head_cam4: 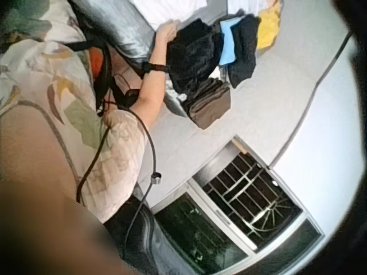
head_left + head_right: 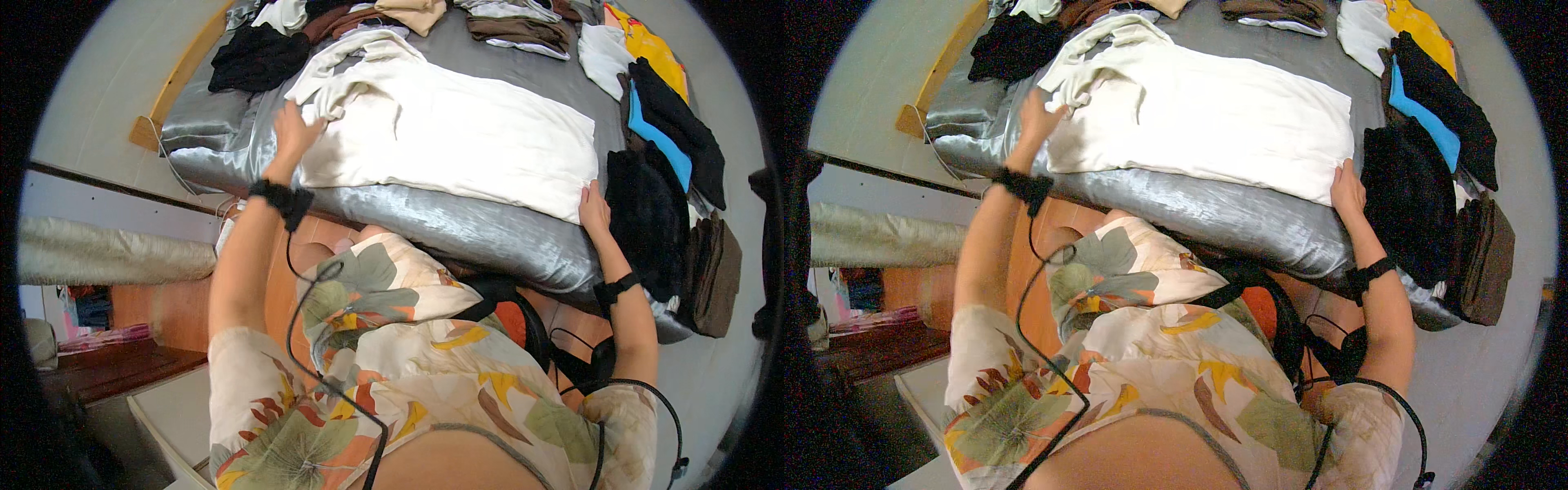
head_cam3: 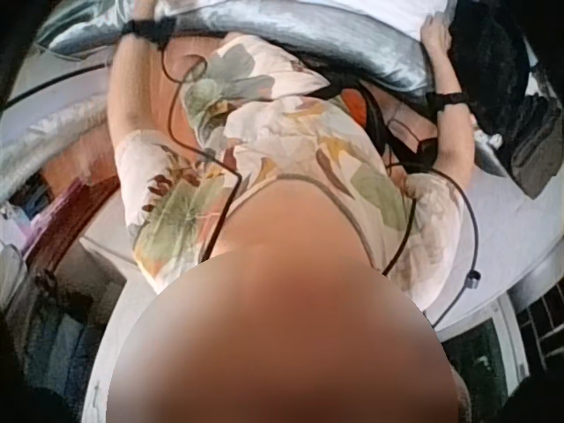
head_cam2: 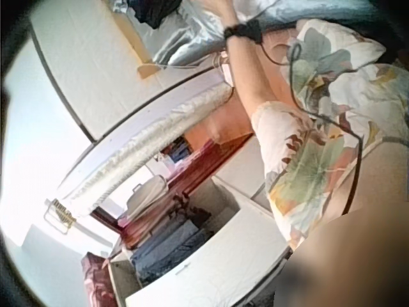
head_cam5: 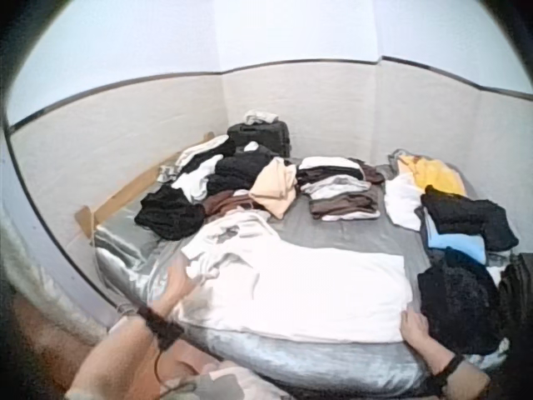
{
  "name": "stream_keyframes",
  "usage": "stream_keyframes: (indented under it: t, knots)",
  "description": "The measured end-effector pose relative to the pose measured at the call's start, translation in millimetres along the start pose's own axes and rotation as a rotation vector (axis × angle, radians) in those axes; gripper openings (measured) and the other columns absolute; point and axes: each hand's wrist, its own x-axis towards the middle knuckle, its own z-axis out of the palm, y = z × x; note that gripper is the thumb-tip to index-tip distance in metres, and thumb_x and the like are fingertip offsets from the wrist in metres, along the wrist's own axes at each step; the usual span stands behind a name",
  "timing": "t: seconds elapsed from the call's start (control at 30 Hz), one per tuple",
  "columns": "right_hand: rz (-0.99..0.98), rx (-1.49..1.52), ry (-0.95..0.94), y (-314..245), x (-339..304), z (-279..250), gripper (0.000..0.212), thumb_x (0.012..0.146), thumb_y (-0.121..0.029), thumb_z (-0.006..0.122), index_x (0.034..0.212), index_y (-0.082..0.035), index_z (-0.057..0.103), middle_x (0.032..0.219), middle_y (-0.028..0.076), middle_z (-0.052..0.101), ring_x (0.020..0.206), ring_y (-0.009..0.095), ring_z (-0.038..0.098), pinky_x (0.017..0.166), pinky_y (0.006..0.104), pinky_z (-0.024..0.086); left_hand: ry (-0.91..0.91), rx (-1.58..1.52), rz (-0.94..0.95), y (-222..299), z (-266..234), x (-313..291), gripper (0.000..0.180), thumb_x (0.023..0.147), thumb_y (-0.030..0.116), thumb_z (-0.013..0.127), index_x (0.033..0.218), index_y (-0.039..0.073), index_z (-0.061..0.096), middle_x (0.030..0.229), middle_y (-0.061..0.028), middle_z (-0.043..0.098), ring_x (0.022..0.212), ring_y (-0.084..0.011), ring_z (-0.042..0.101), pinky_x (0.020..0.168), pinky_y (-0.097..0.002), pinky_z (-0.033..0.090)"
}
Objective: The person folds several garments on a bed, including a black t-shirt, a white long-sleeved shirt, and a beige top. Each item is laid flat, smoothed, and folded into a compact rectangle before being placed on a growing stack.
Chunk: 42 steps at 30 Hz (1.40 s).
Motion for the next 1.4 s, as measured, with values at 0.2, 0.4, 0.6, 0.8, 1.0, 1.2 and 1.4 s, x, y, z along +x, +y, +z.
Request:
stream_keyframes:
  t: [0.2, 0.4, 0.6, 0.8, 1.0, 1.2, 1.4]
  knots:
    - [0.022, -0.112, -0.018, -21, -6, -2, 0.027, 0.097, -0.024, 0.034, 0.115, -0.005, 0.04, 0.108, 0.026, 0.06, 0.095, 0.045, 0.06, 0.078, 0.0518, 0.047, -0.273, -0.592, -0.248, -7, 12, -91, 0.054, 0.075, 0.036, 0.077, 0.106, -0.005, 0.06, 0.092, -0.0135, 0.066, 0.08, -0.0188, 0.06, 0.073, -0.0312, 0.048]
    - [-0.047, -0.222, -0.032, -21, -3, 1, 0.027, 0.095, -0.021, 0.033, 0.116, -0.004, 0.04, 0.108, 0.026, 0.059, 0.096, 0.043, 0.06, 0.079, 0.0501, 0.049, -0.199, -0.887, -0.271, -21, 33, -99, 0.032, 0.084, 0.017, 0.068, 0.106, -0.004, 0.059, 0.092, -0.0113, 0.064, 0.08, -0.0139, 0.058, 0.07, -0.0278, 0.047]
    - [-0.024, -0.219, 0.034, -22, -5, 1, 0.028, 0.095, -0.019, 0.033, 0.119, -0.005, 0.039, 0.102, 0.025, 0.062, 0.092, 0.043, 0.062, 0.077, 0.0504, 0.049, -0.163, -0.772, -0.257, -48, 38, -101, 0.02, 0.086, 0.016, 0.065, 0.093, 0.001, 0.053, 0.073, -0.0074, 0.059, 0.063, -0.0106, 0.05, 0.053, -0.03, 0.041]
    - [0.042, -0.226, -0.02, -25, -1, 3, 0.032, 0.095, -0.02, 0.032, 0.123, -0.004, 0.038, 0.107, 0.026, 0.062, 0.096, 0.043, 0.061, 0.078, 0.0499, 0.049, -0.105, -0.474, -0.301, -21, 21, -101, 0.037, 0.085, 0.03, 0.067, 0.094, -0.001, 0.05, 0.073, -0.0226, 0.059, 0.066, -0.0399, 0.057, 0.062, -0.0453, 0.044]
    - [0.002, -0.206, 0.074, -33, -4, 7, 0.025, 0.095, -0.018, 0.032, 0.115, -0.004, 0.038, 0.103, 0.024, 0.062, 0.093, 0.043, 0.061, 0.077, 0.0507, 0.047, 0.443, -0.334, 0.029, 0, 24, -56, 0.054, 0.075, 0.029, 0.077, 0.112, -0.002, 0.052, 0.105, -0.0245, 0.057, 0.07, -0.0374, 0.059, 0.062, -0.0404, 0.047]
    - [0.029, -0.232, 0.041, -31, -1, 8, 0.026, 0.095, -0.018, 0.033, 0.116, -0.003, 0.039, 0.101, 0.023, 0.062, 0.091, 0.042, 0.061, 0.076, 0.0506, 0.048, -0.223, -0.921, -0.308, -9, 21, 10, 0.043, 0.08, 0.026, 0.074, 0.11, -0.002, 0.062, 0.098, -0.0124, 0.066, 0.074, -0.0163, 0.062, 0.065, -0.029, 0.049]
    - [0.039, -0.225, 0.049, -24, 3, 15, 0.031, 0.097, -0.021, 0.03, 0.122, -0.004, 0.038, 0.105, 0.024, 0.062, 0.09, 0.042, 0.062, 0.074, 0.0485, 0.05, -0.372, -1.603, -0.47, -41, -51, 44, 0.028, 0.092, 0.035, 0.061, 0.095, 0.007, 0.064, 0.074, 0.0001, 0.064, 0.054, -0.0072, 0.055, 0.046, -0.0222, 0.043]
